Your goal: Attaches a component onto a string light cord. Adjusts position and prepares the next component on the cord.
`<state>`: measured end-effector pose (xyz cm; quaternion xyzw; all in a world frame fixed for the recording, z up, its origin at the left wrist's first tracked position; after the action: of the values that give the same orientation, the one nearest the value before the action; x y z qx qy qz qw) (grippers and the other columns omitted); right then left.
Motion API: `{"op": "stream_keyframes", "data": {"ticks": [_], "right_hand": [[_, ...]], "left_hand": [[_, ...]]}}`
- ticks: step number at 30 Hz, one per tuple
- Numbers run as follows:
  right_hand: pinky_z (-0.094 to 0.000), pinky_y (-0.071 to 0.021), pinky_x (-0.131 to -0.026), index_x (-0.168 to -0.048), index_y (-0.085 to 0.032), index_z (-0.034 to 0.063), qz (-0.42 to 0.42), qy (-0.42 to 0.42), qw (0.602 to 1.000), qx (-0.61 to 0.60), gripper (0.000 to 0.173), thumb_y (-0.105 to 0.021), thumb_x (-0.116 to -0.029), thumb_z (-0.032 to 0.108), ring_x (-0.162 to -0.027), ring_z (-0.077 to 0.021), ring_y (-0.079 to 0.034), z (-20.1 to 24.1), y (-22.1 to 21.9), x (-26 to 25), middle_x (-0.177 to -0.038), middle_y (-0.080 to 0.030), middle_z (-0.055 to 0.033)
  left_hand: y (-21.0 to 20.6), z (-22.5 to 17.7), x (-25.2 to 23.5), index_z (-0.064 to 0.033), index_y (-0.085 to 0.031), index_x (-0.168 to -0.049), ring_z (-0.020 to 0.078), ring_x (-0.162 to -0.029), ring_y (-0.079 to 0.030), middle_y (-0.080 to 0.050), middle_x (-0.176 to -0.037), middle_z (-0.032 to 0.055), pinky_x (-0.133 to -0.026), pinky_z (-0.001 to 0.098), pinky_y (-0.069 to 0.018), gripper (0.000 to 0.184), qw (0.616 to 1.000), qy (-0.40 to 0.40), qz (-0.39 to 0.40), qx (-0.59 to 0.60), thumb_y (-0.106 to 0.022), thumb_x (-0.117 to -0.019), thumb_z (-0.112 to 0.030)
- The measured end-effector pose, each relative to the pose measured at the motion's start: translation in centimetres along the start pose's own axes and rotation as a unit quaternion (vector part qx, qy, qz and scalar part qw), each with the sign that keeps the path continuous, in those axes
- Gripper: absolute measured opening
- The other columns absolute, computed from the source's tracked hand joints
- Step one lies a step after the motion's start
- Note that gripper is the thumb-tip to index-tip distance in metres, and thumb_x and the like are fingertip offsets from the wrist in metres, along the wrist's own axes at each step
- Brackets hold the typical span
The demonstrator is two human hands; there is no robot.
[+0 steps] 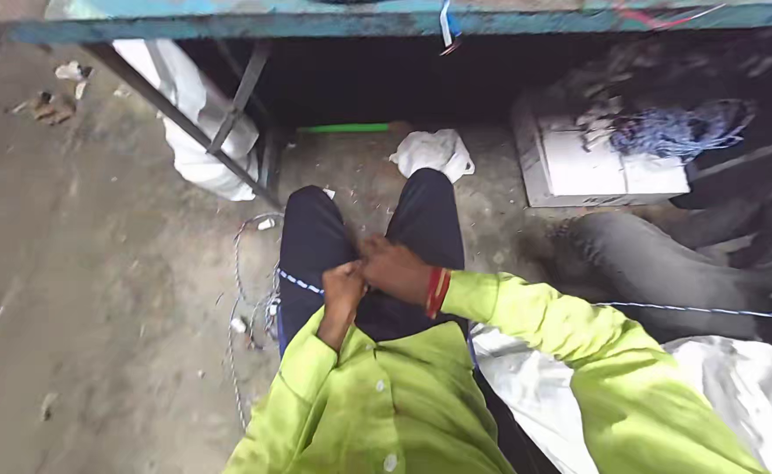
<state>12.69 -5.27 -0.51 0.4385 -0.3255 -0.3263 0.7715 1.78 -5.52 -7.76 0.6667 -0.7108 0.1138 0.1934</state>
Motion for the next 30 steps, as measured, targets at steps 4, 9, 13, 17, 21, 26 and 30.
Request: {"op": "stream_keyframes", "data": {"ticks": [4,9,13,17,21,26,30], "right_hand": [[-0.0427,-0.0539,-0.086,-0.088,-0.076,0.004,-0.121,0.113,0.984,-0.065,0.012,-0.068,-0.0911,0.012,-0.095,-0.0295,-0.062,-2.4,-0.3,0.9,-0.093,-0.064,-0.013],[-0.0326,-0.0532,-0.077,-0.079,-0.075,0.0069,-0.245,0.119,0.952,-0.137,0.011,-0.068,-0.0857,0.013,-0.088,-0.0198,-0.062,-3.7,-1.1,3.1,-0.088,-0.063,-0.0079],[-0.0298,-0.0531,-0.074,-0.081,-0.078,0.0049,-0.271,0.111,0.939,-0.179,0.008,-0.071,-0.082,0.009,-0.085,-0.0166,-0.061,-3.8,-1.3,3.5,-0.087,-0.064,-0.0082],[-0.0231,-0.05,-0.067,-0.083,-0.08,0.0052,-0.259,0.112,0.936,-0.211,0.009,-0.071,-0.0797,0.007,-0.08,-0.0105,-0.058,-3.2,-0.6,3.7,-0.09,-0.063,-0.0068],[-0.0261,-0.0513,-0.073,-0.096,-0.081,0.0054,-0.184,0.121,0.961,-0.166,0.013,-0.071,-0.087,0.006,-0.085,-0.0144,-0.06,-3.3,0.4,3.3,-0.096,-0.064,-0.01],[-0.0474,-0.0547,-0.081,-0.095,-0.071,0.0008,-0.09,0.137,0.983,0.08,0.014,-0.058,-0.0992,0.005,-0.099,-0.0372,-0.061,-1.7,0.0,2.9,-0.104,-0.063,-0.0181],[-0.0484,-0.0548,-0.072,-0.09,-0.069,-0.0059,-0.113,0.115,0.976,0.144,0.01,-0.06,-0.0932,-0.004,-0.096,-0.0404,-0.063,0.2,-0.9,2.7,-0.099,-0.062,-0.0217]], "left_hand": [[0.5,0.3,0.5,0.0004,-0.074,-0.089,0.0059,-0.049,-0.051,-0.064,-0.064,0.0027,-0.047,0.0216,-0.0439,0.012,0.996,0.004,0.041,0.075,-0.065,-0.0959,-0.003],[0.2,-0.2,1.9,-0.0026,-0.073,-0.087,0.0049,-0.049,-0.047,-0.061,-0.065,0.0011,-0.046,0.02,-0.0408,0.014,0.991,-0.014,0.099,0.094,-0.063,-0.0972,-0.007],[0.4,-0.1,2.6,-0.0103,-0.066,-0.08,0.0044,-0.047,-0.043,-0.055,-0.063,-0.0026,-0.045,0.0191,-0.0373,0.022,0.985,0.059,0.14,0.086,-0.062,-0.0996,-0.018],[0.4,1.4,0.9,-0.0143,-0.057,-0.072,0.0033,-0.045,-0.042,-0.049,-0.058,-0.0049,-0.043,0.0184,-0.0354,0.022,0.948,0.16,0.234,0.142,-0.055,-0.0947,-0.015],[0.1,2.0,0.1,-0.0149,-0.055,-0.072,0.0028,-0.045,-0.043,-0.05,-0.058,-0.0052,-0.043,0.0177,-0.0368,0.022,0.939,0.183,0.243,0.159,-0.054,-0.0939,-0.014],[0.1,1.6,0.9,-0.0093,-0.067,-0.08,0.0068,-0.048,-0.048,-0.057,-0.063,-0.0001,-0.046,0.022,-0.0411,0.021,0.979,0.068,0.16,0.108,-0.063,-0.0979,-0.018],[0.4,1.6,1.5,-0.0096,-0.073,-0.088,0.0065,-0.048,-0.049,-0.061,-0.066,0.0009,-0.045,0.0215,-0.0413,0.015,0.987,0.029,0.138,0.072,-0.067,-0.0977,-0.019]]}}
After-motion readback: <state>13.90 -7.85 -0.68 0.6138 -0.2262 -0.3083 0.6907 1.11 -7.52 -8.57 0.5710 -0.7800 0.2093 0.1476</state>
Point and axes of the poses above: each hand's wrist, its own x-axis away from the middle knuckle, its own y-axis out of the back of the hand, z = x × y, the point moved 5 cm from there along -x, towards the middle knuckle
